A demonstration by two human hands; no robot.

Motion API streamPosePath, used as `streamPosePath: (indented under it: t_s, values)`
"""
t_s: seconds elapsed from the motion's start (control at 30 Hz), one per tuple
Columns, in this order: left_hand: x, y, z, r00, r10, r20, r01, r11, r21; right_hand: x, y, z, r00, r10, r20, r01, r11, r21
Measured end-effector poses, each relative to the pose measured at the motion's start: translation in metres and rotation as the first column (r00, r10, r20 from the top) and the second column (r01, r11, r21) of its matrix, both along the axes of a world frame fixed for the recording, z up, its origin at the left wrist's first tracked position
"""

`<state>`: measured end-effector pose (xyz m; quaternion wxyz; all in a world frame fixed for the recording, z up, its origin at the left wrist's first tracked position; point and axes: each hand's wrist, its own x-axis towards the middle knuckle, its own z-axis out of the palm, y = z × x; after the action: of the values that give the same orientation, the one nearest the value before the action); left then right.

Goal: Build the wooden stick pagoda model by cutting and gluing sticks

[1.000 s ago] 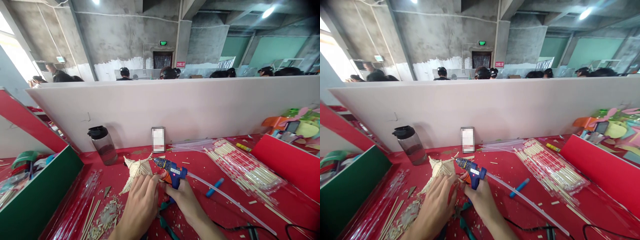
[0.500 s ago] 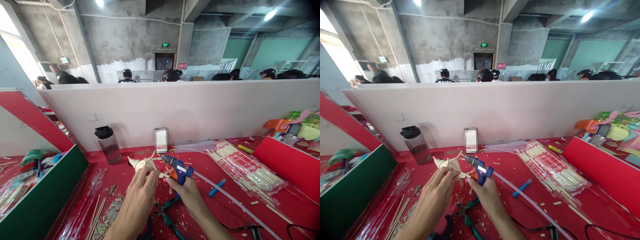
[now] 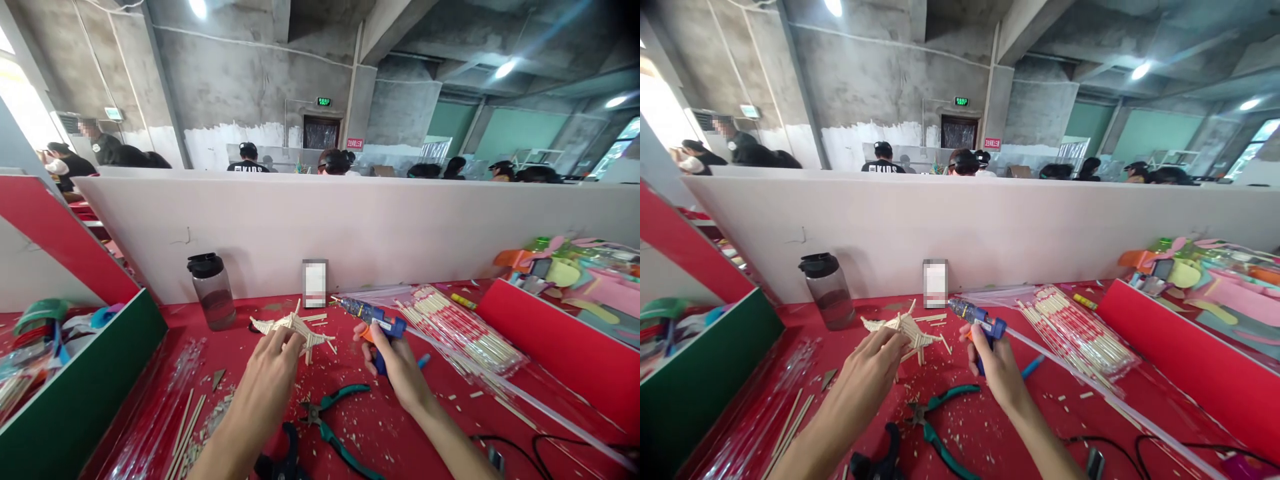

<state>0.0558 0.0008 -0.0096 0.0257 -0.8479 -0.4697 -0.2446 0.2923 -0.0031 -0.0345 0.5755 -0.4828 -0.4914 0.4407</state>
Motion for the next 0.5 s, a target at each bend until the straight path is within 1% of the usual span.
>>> streamPosePath:
  t_s: [0.07,0.13,0.17,0.23,0.3,0.33,0.4,0.5]
  values:
    - [0.0,0.001,0.0,1.0,-0.014,-0.017,0.014,1.0,0.002,0.008,-0.012,-0.002,0.988,0.014,0.156,-0.013,1.0,-0.006]
    - [0.0,0.001,0.0,0.999,-0.038,-0.031,0.039,0.999,0.018,0.013,-0.024,-0.008,0.943,0.013,0.334,-0.009,1.0,-0.013]
    - [0.0,0.001,0.0,0.998,-0.055,-0.038,0.056,0.998,0.029,0.013,-0.029,-0.012,0.91,0.0,0.415,-0.005,1.0,0.01]
    - [0.001,0.002,-0.001,0.994,-0.094,-0.053,0.097,0.993,0.064,0.012,-0.036,-0.018,0.831,-0.09,0.549,0.02,0.991,0.132]
    - [0.001,0.002,-0.002,0.989,-0.13,-0.068,0.137,0.984,0.111,0.01,-0.04,-0.022,0.759,-0.18,0.625,0.013,0.965,0.262]
    - [0.001,0.002,-0.002,0.987,-0.146,-0.073,0.155,0.979,0.135,0.009,-0.042,-0.023,0.733,-0.207,0.648,-0.002,0.952,0.307]
    - [0.001,0.002,-0.004,0.982,-0.17,-0.079,0.181,0.969,0.166,0.007,-0.043,-0.024,0.697,-0.225,0.681,-0.04,0.936,0.35]
    - [0.001,0.003,-0.006,0.978,-0.184,-0.098,0.2,0.962,0.186,0.005,-0.043,-0.026,0.673,-0.242,0.699,-0.063,0.922,0.381]
